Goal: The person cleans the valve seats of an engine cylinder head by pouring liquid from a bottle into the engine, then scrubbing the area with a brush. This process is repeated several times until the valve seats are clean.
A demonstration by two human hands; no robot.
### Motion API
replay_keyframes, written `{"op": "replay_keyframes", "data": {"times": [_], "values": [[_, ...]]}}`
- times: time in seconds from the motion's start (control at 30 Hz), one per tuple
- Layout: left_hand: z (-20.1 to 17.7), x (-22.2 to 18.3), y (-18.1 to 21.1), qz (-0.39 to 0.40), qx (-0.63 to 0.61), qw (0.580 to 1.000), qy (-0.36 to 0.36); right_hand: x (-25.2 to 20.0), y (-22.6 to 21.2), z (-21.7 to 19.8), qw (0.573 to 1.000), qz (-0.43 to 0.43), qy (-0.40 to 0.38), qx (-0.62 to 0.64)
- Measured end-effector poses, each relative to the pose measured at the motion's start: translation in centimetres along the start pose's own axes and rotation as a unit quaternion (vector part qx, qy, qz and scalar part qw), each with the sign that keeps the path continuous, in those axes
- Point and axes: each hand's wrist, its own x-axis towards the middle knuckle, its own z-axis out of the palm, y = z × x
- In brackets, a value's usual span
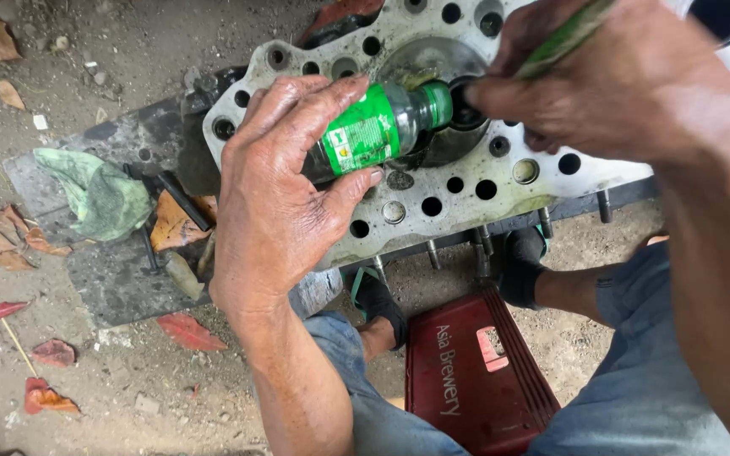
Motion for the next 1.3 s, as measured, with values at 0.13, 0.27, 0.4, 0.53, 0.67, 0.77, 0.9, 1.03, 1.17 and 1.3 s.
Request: {"op": "replay_keyframes", "data": {"times": [0.13,0.27,0.4,0.53,0.67,0.77,0.9,1.03,1.17,1.3], "values": [[0.3,0.6,0.1,-0.011,0.012,1.000,-0.006,-0.2,-1.0,-1.0,0.999,0.047,0.000,-0.026],[1.4,0.8,-0.3,0.008,0.025,1.000,0.006,-1.6,2.3,-1.3,0.970,-0.189,0.111,-0.104],[3.1,1.0,-0.7,0.007,0.100,0.994,0.045,-1.8,2.5,-0.8,0.971,-0.161,0.126,-0.124],[4.6,0.9,-1.5,0.021,0.157,0.987,0.040,-2.4,2.3,-0.4,0.962,-0.174,0.122,-0.172],[3.5,0.6,0.3,0.016,0.151,0.988,0.030,-2.0,1.6,-0.2,0.971,-0.158,0.112,-0.143],[3.5,0.6,-0.3,-0.003,0.144,0.988,0.063,-1.4,0.2,-0.1,0.983,-0.079,0.088,-0.139],[2.8,0.7,-0.4,-0.008,0.136,0.989,0.052,-0.8,1.4,-1.0,0.993,-0.100,0.054,-0.018],[2.2,0.8,-0.1,0.026,0.107,0.993,0.049,-0.1,1.5,-1.2,0.995,-0.003,0.036,0.091],[2.0,1.0,0.1,0.020,0.129,0.990,0.050,0.4,0.2,0.4,0.997,0.012,0.039,0.063],[1.9,0.8,-0.1,0.012,0.103,0.993,0.050,0.0,1.1,0.4,0.987,-0.015,0.077,0.137]]}}
